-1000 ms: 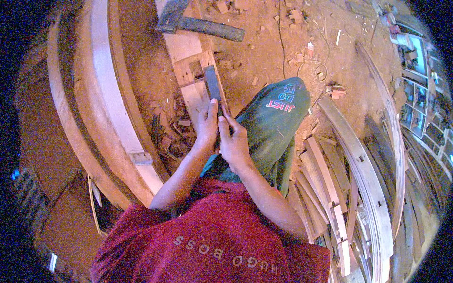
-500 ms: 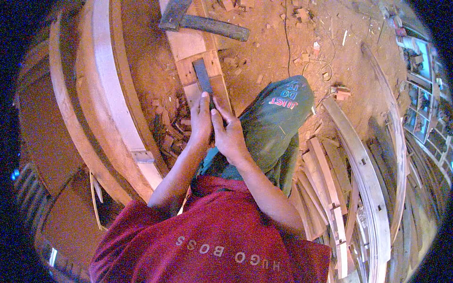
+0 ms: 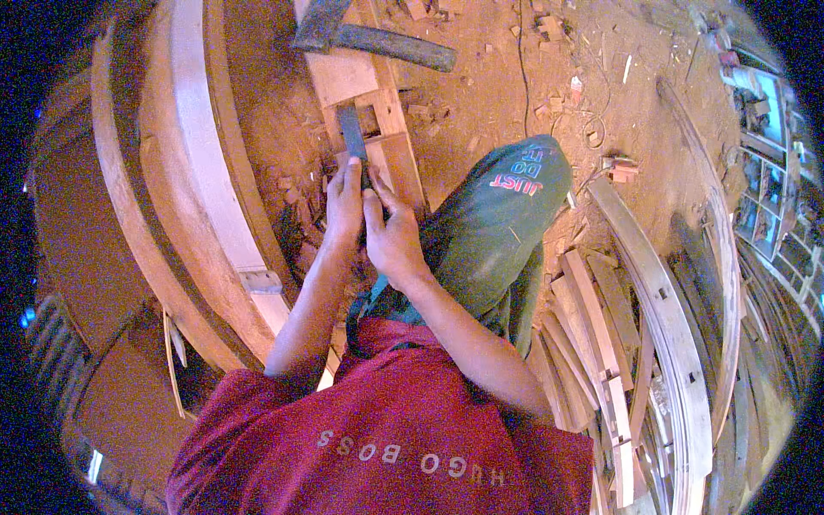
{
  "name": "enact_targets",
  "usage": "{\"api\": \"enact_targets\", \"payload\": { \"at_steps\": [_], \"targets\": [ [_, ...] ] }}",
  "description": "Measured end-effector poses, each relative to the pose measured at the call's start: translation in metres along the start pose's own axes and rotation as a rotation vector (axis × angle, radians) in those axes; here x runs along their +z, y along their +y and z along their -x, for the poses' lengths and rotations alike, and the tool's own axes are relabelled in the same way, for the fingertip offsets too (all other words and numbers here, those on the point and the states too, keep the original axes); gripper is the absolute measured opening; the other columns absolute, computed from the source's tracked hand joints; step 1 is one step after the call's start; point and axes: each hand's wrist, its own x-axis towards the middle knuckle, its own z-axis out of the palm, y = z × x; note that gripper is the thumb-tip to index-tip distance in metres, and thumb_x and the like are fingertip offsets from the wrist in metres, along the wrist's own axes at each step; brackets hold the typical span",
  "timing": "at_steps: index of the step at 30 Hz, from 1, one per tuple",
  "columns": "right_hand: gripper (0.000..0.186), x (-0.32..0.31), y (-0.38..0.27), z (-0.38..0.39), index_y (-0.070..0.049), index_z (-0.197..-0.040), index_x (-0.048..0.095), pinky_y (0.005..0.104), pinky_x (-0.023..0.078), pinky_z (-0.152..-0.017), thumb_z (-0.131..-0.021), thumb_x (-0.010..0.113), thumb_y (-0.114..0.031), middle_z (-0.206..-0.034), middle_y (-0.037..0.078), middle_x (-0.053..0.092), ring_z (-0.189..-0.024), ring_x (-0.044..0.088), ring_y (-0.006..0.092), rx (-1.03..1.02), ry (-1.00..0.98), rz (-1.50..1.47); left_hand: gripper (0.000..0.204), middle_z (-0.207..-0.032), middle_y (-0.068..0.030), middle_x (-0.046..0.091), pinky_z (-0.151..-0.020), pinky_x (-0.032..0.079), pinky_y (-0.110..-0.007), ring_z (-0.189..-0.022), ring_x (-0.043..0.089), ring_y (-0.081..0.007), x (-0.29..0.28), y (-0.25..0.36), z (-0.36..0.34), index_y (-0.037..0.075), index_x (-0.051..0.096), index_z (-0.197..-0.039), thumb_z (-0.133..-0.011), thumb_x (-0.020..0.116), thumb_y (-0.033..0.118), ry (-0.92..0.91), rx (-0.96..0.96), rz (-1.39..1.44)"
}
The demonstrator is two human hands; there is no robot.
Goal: The person uses a chisel and mallet to carve a rectangular notch into a wooden plank. They measure and mark the plank with a square and pencil, then repeatedly strike the chisel to remove wood. The person adjusts the plank and continues carving along the marked line.
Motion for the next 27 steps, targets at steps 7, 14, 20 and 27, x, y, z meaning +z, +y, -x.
{"api": "enact_targets", "payload": {
  "at_steps": [7,14,20,27],
  "targets": [
    [0.048,-0.036,-0.063,0.029,-0.017,-0.149,0.04,0.0202,0.038,-0.035,-0.104,0.049,-0.03,-0.068,-0.001,0.054,-0.048,0.052,0.0054,0.428,0.047,-0.382,0.049,-0.089,-0.0186,0.067,-0.078,0.049,-0.039,-0.083,0.063,-0.0286,0.034,0.023,0.02,-0.005,0.063,-0.112,-0.103,0.042,0.038,-0.159,0.134,-0.067],
    [0.051,-0.056,-0.052,0.022,-0.006,-0.146,0.042,0.0331,0.054,-0.063,-0.098,0.055,-0.019,-0.096,0.016,0.065,-0.07,0.065,0.023,0.165,0.029,0.323,0.039,-0.088,-0.0067,0.067,-0.064,0.051,-0.029,-0.078,0.061,-0.0137,0.012,0.004,0.014,0.002,0.066,-0.108,-0.101,0.052,0.038,-0.377,-0.335,0.392],
    [0.056,-0.009,-0.063,0.026,0.003,-0.144,0.036,0.039,0.056,-0.072,-0.097,0.054,-0.021,-0.102,0.025,0.068,-0.077,0.069,0.0311,0.357,-0.01,0.146,0.035,-0.086,-0.0044,0.066,-0.069,0.05,-0.029,-0.08,0.059,-0.0124,-0.017,0.008,0.007,-0.001,0.067,-0.104,-0.098,0.059,0.033,-0.267,-0.172,0.227],
    [0.061,0.033,-0.067,0.034,0.0,-0.15,0.027,0.0384,0.056,-0.063,-0.098,0.052,-0.02,-0.094,0.022,0.068,-0.066,0.068,0.0264,0.433,-0.361,0.087,0.028,-0.089,-0.005,0.066,-0.072,0.047,-0.029,-0.081,0.057,-0.0117,-0.077,-0.021,0.015,-0.002,0.066,-0.1,-0.096,0.061,0.026,0.019,-0.119,0.181]
  ]
}}
